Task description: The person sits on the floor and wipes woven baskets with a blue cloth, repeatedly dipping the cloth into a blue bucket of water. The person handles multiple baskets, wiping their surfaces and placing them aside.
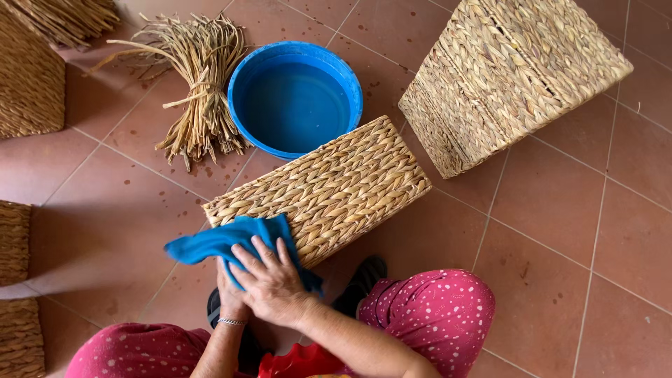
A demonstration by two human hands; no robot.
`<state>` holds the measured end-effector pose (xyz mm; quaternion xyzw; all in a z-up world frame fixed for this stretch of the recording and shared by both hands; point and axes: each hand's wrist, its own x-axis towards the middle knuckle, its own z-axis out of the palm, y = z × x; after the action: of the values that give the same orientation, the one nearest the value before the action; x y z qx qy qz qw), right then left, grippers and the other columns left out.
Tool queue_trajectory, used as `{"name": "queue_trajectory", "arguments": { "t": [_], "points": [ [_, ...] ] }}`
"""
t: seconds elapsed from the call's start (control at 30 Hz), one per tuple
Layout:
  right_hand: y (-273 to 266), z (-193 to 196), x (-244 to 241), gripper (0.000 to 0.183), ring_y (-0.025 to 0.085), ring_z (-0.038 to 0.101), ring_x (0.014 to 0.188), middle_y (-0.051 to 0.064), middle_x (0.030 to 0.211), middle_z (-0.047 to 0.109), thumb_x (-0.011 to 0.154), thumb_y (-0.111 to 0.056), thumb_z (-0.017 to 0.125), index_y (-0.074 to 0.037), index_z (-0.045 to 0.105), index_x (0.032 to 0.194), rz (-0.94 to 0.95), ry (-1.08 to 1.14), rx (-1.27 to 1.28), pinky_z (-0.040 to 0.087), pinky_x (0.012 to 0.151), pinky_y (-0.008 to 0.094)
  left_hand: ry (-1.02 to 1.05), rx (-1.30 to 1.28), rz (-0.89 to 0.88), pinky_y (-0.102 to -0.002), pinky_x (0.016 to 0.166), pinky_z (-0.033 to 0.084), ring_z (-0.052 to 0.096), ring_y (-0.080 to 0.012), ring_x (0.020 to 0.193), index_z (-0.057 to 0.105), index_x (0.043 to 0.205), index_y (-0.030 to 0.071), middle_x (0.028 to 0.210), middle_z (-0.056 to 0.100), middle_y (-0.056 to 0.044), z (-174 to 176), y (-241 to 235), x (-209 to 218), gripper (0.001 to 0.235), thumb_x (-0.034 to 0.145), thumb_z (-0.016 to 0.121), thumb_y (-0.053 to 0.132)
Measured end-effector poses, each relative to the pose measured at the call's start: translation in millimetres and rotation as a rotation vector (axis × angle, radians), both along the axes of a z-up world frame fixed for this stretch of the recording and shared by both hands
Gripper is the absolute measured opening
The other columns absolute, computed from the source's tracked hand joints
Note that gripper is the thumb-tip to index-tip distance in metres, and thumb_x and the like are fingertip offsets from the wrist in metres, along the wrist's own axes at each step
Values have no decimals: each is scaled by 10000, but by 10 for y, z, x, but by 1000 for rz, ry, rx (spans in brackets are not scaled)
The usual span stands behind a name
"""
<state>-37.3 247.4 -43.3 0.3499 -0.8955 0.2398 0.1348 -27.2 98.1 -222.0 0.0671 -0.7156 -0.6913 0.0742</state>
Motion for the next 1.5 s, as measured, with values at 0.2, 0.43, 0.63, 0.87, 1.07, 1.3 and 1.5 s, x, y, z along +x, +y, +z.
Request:
{"name": "queue_trajectory", "arguments": {
  "t": [0.2,0.43,0.63,0.87,1.07,1.3,1.5],
  "points": [
    [1089,-247,-712,266,224,576,1207,2,1237,662,871,-66,742,-153,695,1119,-305,145,68,480,933,473,-235,116,204,-318,1106,386,495,-237,1341,274,1601,58,1503,499,-180,411,268,-156,688,1060,412,461],
    [2493,-397,-1918,465,383,213,1466,110,1605,344,999,-349,531,-218,493,1444,-914,-291,165,100,1089,757,-236,-14,183,-346,1097,396,512,-263,1345,201,1613,77,1489,519,-200,543,358,-172,816,977,553,448],
    [1102,-261,-1811,383,415,429,1330,156,1528,398,946,-173,602,-208,596,1327,-622,-188,370,308,980,812,-251,-16,190,-351,1113,376,490,-272,1364,167,1634,90,1503,497,-202,166,284,-220,785,1009,489,439],
    [-271,-80,-676,463,480,370,1383,152,1533,411,877,-339,710,-178,637,1306,86,-73,156,251,1052,780,-58,-157,68,-389,1156,389,478,-309,1438,331,1581,74,1574,478,-207,-190,107,-167,677,1043,462,463],
    [578,-93,-1148,285,304,401,1406,79,1450,479,909,-206,685,-238,636,1187,-55,-47,374,437,1016,632,-260,-95,137,-384,1088,426,551,-313,1333,213,1618,96,1470,541,-199,259,227,-182,757,1001,434,475],
    [2277,-74,-1961,530,323,-15,1551,13,1690,95,1035,-459,364,-369,333,1557,-783,-534,396,14,1177,700,-174,-158,150,-391,1123,360,454,-327,1404,224,1608,67,1529,469,-233,592,337,-224,732,1028,444,456],
    [1364,-183,-1473,517,457,219,1486,184,1638,217,1034,-348,454,-199,424,1528,-638,-311,495,106,1135,742,-220,-80,161,-372,1116,372,474,-286,1383,218,1614,77,1493,495,-197,560,294,-261,718,1039,416,458]
  ]
}}
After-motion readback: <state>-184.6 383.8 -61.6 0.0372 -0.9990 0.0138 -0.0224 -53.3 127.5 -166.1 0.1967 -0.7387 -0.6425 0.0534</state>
